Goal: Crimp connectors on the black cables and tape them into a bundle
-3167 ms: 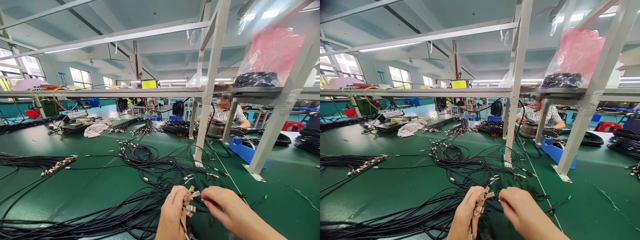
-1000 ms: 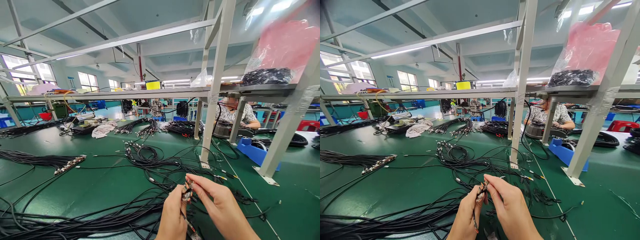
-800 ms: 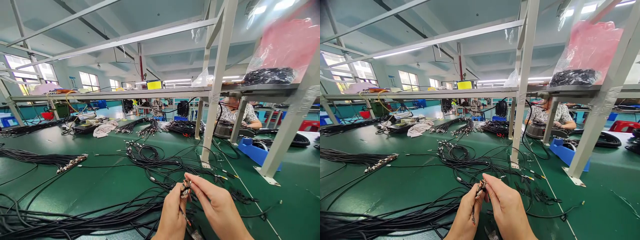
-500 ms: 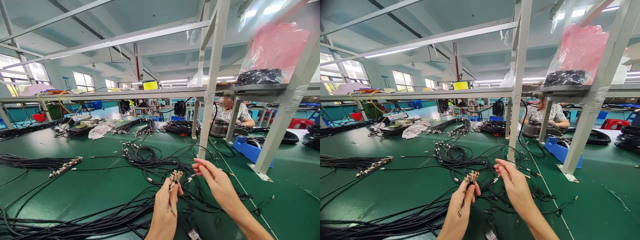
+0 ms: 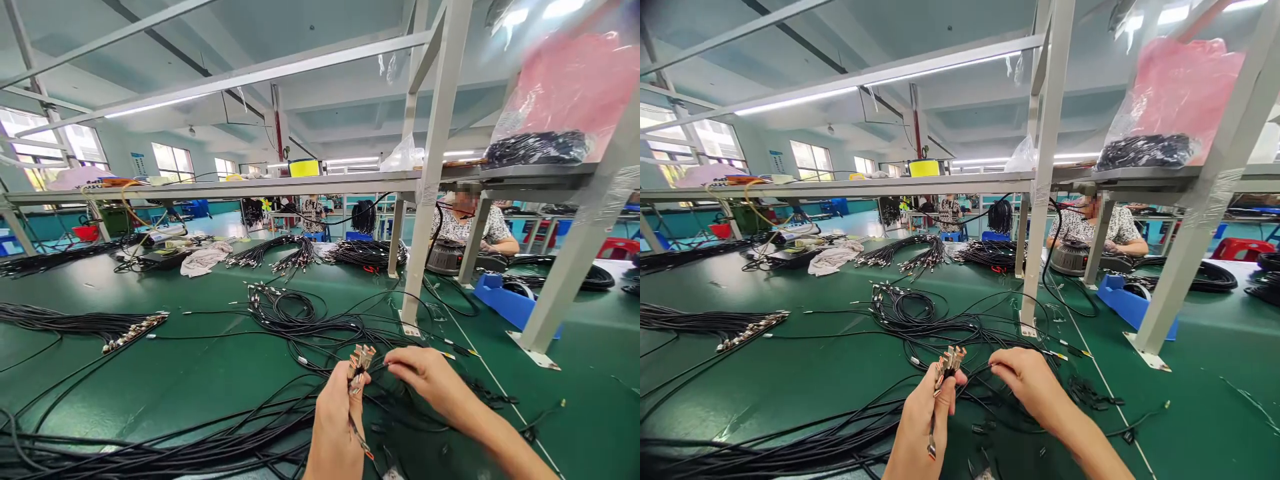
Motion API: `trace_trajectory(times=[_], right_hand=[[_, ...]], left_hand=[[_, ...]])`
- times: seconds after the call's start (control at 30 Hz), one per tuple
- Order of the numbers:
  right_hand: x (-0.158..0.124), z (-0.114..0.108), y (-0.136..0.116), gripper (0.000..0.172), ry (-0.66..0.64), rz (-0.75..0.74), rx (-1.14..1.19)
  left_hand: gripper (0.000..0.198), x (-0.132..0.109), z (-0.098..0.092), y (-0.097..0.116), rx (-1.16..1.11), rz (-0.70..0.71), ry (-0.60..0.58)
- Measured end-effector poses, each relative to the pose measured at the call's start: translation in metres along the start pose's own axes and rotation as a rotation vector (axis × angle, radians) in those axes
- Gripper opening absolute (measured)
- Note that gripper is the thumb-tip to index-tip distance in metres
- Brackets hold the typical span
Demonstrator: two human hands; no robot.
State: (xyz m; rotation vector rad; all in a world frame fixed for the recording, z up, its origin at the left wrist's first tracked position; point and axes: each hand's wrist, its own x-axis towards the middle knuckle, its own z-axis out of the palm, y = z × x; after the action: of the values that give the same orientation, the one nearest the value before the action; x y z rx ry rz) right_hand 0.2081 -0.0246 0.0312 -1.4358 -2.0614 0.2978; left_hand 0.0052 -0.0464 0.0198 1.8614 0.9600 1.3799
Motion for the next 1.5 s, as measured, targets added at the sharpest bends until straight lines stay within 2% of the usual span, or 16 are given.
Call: trace_trajectory(times=[0.07, 0.17, 0.23, 0.3, 0.4, 0.5, 0.57, 0.63, 0.7, 0.77, 0.83, 1.0, 1.07, 1.17, 1.27, 1.5], right_hand=[[-0.005, -0.019, -0.024, 0.022, -0.055, -0.053, 0.035], [-0.01, -0.033, -0.059, 0.023, -0.065, -0.101, 0.06], [-0.01, -0.036, -0.073, 0.026, -0.037, -0.097, 0.082], [-0.009, -0.041, -0.075, 0.028, -0.004, -0.065, 0.11], [-0.002, -0.05, -0.055, 0.034, 0.074, 0.016, 0.132], [0.009, -0.046, -0.016, 0.034, 0.166, 0.104, 0.073], [0.016, -0.026, 0.009, 0.027, 0.132, 0.136, -0.001], [0.02, 0.002, 0.026, 0.028, 0.059, 0.135, -0.051], [0.021, 0.027, 0.033, 0.024, 0.016, 0.145, -0.088], [0.019, 0.038, 0.031, 0.017, 0.0, 0.156, -0.098], [0.015, 0.033, 0.024, 0.013, -0.013, 0.161, -0.068], [-0.005, -0.006, -0.013, 0.017, -0.091, 0.163, 0.164], [-0.014, -0.017, -0.032, 0.019, -0.125, 0.177, 0.273], [-0.025, -0.022, -0.057, 0.018, -0.152, 0.194, 0.422], [-0.03, -0.016, -0.071, 0.017, -0.08, 0.23, 0.568], [-0.039, 0.027, -0.074, 0.033, 0.193, 0.336, 0.84]], left_hand=[[0.033, -0.002, 0.001, 0.001, 0.014, 0.072, -0.019], [0.033, -0.004, 0.003, 0.0, 0.034, 0.116, -0.08], [0.035, -0.004, 0.003, 0.0, 0.024, 0.106, -0.059], [0.034, -0.003, 0.003, 0.002, 0.007, 0.096, -0.033], [0.031, -0.001, 0.002, 0.007, 0.022, 0.056, -0.05], [0.035, 0.001, 0.001, 0.007, 0.03, -0.02, 0.04], [0.037, 0.001, 0.0, 0.006, 0.021, -0.078, 0.095], [0.038, 0.002, -0.003, 0.004, 0.031, -0.105, 0.078], [0.039, 0.002, -0.007, 0.002, 0.052, -0.107, 0.061], [0.04, 0.003, -0.01, 0.003, 0.056, -0.121, 0.069], [0.04, 0.005, -0.013, 0.004, 0.033, -0.14, 0.099], [0.044, 0.01, -0.016, 0.011, 0.06, -0.139, 0.093], [0.044, 0.01, -0.013, 0.01, 0.091, -0.106, 0.049], [0.042, 0.007, -0.003, 0.001, 0.082, 0.0, -0.09], [0.038, 0.001, 0.006, -0.009, 0.086, 0.078, -0.163], [0.032, 0.001, 0.006, -0.011, 0.142, 0.025, -0.199]])
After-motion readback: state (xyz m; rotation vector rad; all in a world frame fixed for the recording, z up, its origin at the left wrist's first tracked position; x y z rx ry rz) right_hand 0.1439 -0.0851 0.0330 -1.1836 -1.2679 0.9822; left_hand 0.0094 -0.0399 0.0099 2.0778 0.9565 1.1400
